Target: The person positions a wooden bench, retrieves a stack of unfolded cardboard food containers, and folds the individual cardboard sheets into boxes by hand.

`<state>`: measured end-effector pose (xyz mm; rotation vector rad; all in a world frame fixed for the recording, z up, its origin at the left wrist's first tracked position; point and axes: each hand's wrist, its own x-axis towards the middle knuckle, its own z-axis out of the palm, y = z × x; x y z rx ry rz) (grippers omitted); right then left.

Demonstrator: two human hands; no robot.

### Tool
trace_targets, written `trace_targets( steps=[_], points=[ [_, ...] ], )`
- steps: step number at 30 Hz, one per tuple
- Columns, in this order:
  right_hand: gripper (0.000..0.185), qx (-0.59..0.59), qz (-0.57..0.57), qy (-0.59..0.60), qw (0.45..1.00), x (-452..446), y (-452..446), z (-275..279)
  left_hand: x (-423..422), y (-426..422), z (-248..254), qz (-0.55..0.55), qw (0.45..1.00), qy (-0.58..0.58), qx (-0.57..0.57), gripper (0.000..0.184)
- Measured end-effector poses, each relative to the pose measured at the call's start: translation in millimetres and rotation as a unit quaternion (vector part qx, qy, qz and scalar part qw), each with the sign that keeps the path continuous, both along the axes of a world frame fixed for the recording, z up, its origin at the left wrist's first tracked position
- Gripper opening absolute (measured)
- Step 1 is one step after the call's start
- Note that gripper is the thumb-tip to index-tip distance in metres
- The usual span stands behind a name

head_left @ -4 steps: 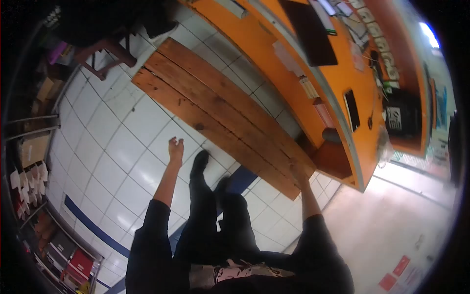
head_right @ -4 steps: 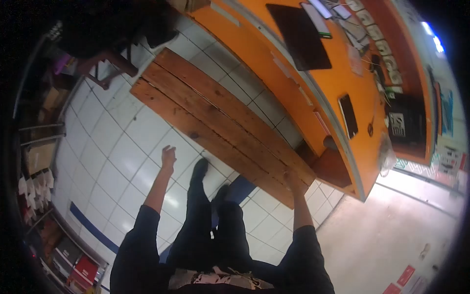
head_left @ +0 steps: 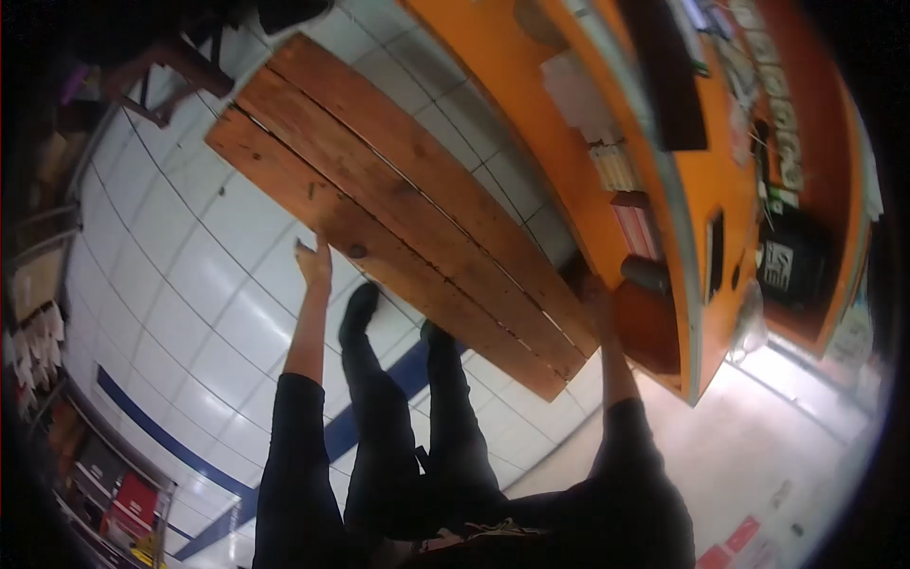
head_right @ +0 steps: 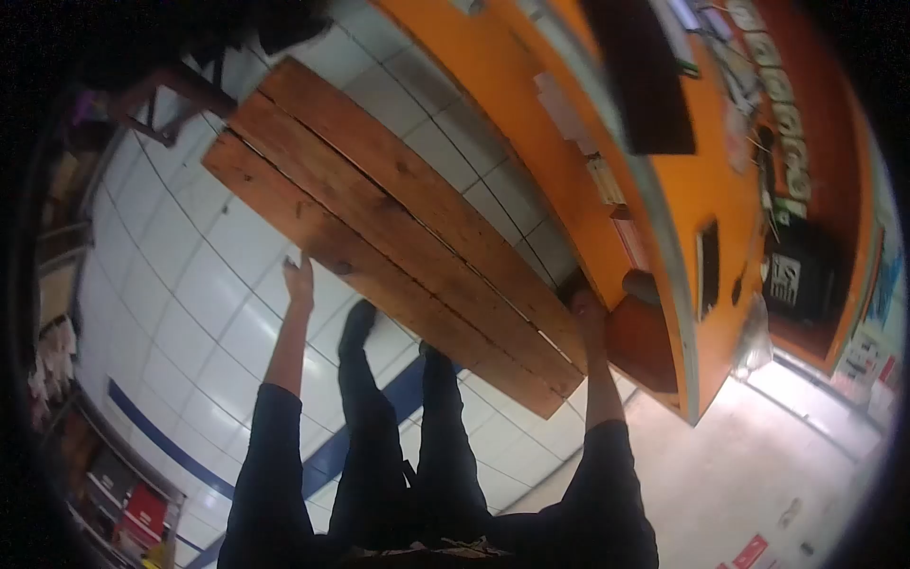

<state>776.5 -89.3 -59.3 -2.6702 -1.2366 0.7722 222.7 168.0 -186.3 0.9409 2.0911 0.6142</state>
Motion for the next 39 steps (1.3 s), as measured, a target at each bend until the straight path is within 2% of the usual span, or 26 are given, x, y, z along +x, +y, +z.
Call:
trace_targets(
  steps=[1,2,4,5,6,7,9,11,13,15,17,18,19,24,26,30,31,33,37,39],
  points=[
    [0.017,0.088,-0.005,0.012,0.996,47,26,-32,17,12,0,0.051,0.998,-0.036,0.023,0.09],
    [0.014,0.16,0.004,0.027,0.987,94,47,-64,25,20,11,0.058,0.986,-0.149,0.041,0.088],
    [0.016,0.096,0.073,-0.144,0.982,87,124,-43,55,22,-7,0.123,0.983,-0.003,0.135,0.083],
    [0.019,0.091,0.088,-0.201,0.971,97,149,-45,60,18,4,0.131,0.986,0.006,0.099,0.081],
    [0.022,0.092,0.1,-0.236,0.962,111,169,-53,64,17,11,0.137,0.988,0.015,0.068,0.079],
    [0.025,0.095,0.11,-0.268,0.952,126,188,-57,63,10,-4,0.141,0.982,0.018,0.124,0.081],
    [0.033,0.096,0.125,-0.321,0.934,158,220,-67,63,8,-15,0.144,0.979,0.049,0.132,0.081],
    [0.04,0.085,0.138,-0.367,0.916,188,242,-71,62,6,-28,0.152,0.971,0.029,0.181,0.073],
    [0.047,0.07,0.149,-0.399,0.902,215,259,-75,49,5,-47,0.114,0.968,0.051,0.22,0.064],
    [0.054,0.05,0.158,-0.419,0.893,245,275,-75,46,9,-48,0.085,0.965,0.032,0.248,0.046],
    [0.062,0.026,0.165,-0.427,0.889,272,291,-77,46,14,-48,0.071,0.964,0.03,0.255,0.043],
    [0.065,0.011,0.17,-0.427,0.888,283,295,-76,38,10,-48,0.065,0.981,-0.004,0.185,0.062],
    [0.069,0.002,0.181,-0.426,0.887,294,301,-74,36,7,-53,0.075,0.981,0.043,0.175,0.063],
    [0.078,0.032,0.313,-0.394,0.864,324,308,-64,45,7,-41,0.102,0.982,0.034,0.157,0.06],
    [0.084,-0.036,0.269,-0.411,0.87,317,307,-57,43,6,-42,0.102,0.983,0.024,0.152,0.059],
    [0.079,-0.089,0.241,-0.419,0.871,306,301,-49,50,9,-36,0.089,0.985,0.011,0.15,0.061],
    [0.067,-0.016,0.254,-0.44,0.861,303,299,-50,50,9,-36,0.091,0.984,0.02,0.154,0.06],
    [0.057,0.058,0.266,-0.456,0.847,312,297,-56,50,9,-38,0.093,0.983,0.031,0.158,0.059],
    [0.041,-0.02,0.187,-0.469,0.863,352,301,-60,49,10,-38,0.104,0.982,0.038,0.154,0.058],
    [0.038,-0.055,0.159,-0.467,0.868,337,304,-55,45,8,-43,0.098,0.982,0.046,0.156,0.058]
  ],
)
